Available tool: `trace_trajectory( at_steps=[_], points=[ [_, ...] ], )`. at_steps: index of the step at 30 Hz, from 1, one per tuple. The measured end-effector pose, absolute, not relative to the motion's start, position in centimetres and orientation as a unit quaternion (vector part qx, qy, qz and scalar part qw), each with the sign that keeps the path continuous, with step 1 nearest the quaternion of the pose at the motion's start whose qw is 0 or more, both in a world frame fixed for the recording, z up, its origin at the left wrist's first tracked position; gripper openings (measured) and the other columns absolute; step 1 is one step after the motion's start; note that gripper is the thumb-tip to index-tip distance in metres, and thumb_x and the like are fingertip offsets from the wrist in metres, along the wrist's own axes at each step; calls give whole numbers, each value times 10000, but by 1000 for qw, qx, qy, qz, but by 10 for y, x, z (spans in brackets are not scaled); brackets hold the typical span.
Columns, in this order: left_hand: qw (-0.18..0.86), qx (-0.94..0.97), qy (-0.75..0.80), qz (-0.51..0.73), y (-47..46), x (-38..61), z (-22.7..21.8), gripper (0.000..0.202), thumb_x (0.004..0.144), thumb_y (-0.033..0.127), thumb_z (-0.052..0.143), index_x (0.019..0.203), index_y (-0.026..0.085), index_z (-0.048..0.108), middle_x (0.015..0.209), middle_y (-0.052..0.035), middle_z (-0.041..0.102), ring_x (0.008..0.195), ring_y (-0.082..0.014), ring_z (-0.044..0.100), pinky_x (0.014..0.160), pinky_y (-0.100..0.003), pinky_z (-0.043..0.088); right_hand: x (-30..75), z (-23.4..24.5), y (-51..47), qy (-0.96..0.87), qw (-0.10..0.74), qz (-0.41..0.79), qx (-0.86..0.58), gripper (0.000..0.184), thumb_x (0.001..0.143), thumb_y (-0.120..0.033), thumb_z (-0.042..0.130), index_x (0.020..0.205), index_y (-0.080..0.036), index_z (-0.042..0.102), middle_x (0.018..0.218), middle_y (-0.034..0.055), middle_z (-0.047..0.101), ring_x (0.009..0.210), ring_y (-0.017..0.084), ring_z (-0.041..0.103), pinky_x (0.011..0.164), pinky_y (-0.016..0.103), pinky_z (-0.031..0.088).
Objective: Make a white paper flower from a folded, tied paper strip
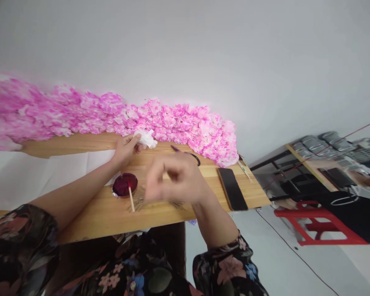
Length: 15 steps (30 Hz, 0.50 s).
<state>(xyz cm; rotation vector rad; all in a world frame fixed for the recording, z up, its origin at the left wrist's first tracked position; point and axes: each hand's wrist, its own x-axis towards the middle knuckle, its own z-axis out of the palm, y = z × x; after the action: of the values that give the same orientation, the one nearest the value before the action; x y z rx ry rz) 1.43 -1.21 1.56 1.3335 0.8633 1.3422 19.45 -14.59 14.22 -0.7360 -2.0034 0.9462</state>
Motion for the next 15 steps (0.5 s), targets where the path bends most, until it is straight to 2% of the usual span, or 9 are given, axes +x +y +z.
trace_trajectory(
  at_steps=[1, 3, 5, 9, 15],
  points=[
    [502, 556, 359, 556, -13, 14, 16, 547, 829, 675, 672, 608, 181, 588, 519, -1, 554, 479, -99, 482, 493, -232, 386, 195, 133, -126, -770, 417, 366, -316, 448, 936, -649, 608, 726, -256, 659, 646, -7, 610, 555, 127, 555, 550, 275, 473],
    [498, 562, 363, 552, -13, 14, 16, 549, 837, 680, 658, 614, 183, 588, 526, -3, 557, 487, -103, 486, 498, -236, 389, 200, 104, -87, -702, 478, 338, -407, 519, 879, -686, 658, 637, -236, 569, 566, -31, 528, 519, 118, 494, 537, 270, 420],
    [501, 565, 368, 543, -14, 13, 16, 553, 835, 690, 652, 620, 184, 586, 524, -4, 559, 480, -105, 485, 495, -240, 389, 206, 71, -56, -647, 502, 296, -491, 609, 852, -758, 620, 575, -230, 496, 515, -39, 474, 511, 118, 448, 555, 280, 390],
    [497, 569, 372, 539, -14, 13, 15, 564, 839, 694, 644, 604, 186, 571, 513, -1, 542, 474, -102, 479, 499, -242, 388, 215, 28, -36, -638, 467, 289, -540, 581, 862, -756, 580, 671, -210, 632, 612, -5, 597, 607, 148, 534, 625, 286, 419],
    [485, 589, 368, 531, -16, 15, 15, 560, 872, 671, 615, 595, 186, 572, 511, -1, 537, 483, -103, 474, 517, -249, 379, 204, 31, -44, -670, 452, 309, -502, 405, 893, -591, 627, 915, -209, 759, 816, 10, 713, 735, 165, 595, 712, 284, 457]
  ],
)
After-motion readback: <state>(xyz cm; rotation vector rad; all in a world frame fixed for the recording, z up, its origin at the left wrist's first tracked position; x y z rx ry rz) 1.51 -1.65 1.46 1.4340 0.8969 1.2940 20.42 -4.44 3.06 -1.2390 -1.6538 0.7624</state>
